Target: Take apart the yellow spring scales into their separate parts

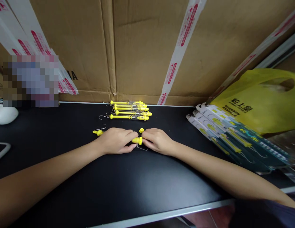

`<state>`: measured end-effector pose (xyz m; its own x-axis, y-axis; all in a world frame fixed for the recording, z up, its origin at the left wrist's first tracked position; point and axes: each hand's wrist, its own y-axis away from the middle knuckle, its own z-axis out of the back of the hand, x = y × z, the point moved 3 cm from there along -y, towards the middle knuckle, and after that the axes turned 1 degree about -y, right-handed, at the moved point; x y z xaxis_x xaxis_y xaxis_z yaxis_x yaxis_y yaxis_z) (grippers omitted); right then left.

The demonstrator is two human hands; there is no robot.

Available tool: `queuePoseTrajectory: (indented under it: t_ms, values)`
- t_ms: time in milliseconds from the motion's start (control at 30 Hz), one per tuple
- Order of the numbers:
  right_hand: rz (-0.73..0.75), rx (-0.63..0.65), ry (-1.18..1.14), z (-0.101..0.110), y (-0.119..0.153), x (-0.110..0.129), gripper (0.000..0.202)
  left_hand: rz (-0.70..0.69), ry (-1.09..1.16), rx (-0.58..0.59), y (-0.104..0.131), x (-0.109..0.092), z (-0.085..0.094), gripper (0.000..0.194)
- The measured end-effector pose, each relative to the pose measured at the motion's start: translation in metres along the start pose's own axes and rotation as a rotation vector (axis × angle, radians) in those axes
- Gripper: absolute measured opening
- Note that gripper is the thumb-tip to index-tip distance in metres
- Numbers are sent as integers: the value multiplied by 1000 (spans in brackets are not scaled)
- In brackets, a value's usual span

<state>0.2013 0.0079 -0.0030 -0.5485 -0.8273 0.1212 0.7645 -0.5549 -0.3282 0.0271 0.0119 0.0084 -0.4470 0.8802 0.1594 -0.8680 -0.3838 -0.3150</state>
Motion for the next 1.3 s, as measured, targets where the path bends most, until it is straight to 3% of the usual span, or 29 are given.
queuePoseTrajectory:
  t_ms: [200, 567, 1100, 1300]
  values:
    - [-6, 12, 53, -2, -1, 1, 26, 6, -4, 51, 0, 1, -1, 27]
    - [-121, 85, 17, -4, -3, 4, 34, 16, 7, -11, 3, 0, 0, 34]
    - [-86, -6, 93, 0, 0, 8, 30, -16, -30, -93, 0, -2, 3, 33]
    - [-142, 4, 106, -1, 1, 6, 39, 20, 34, -35, 1, -2, -1, 33]
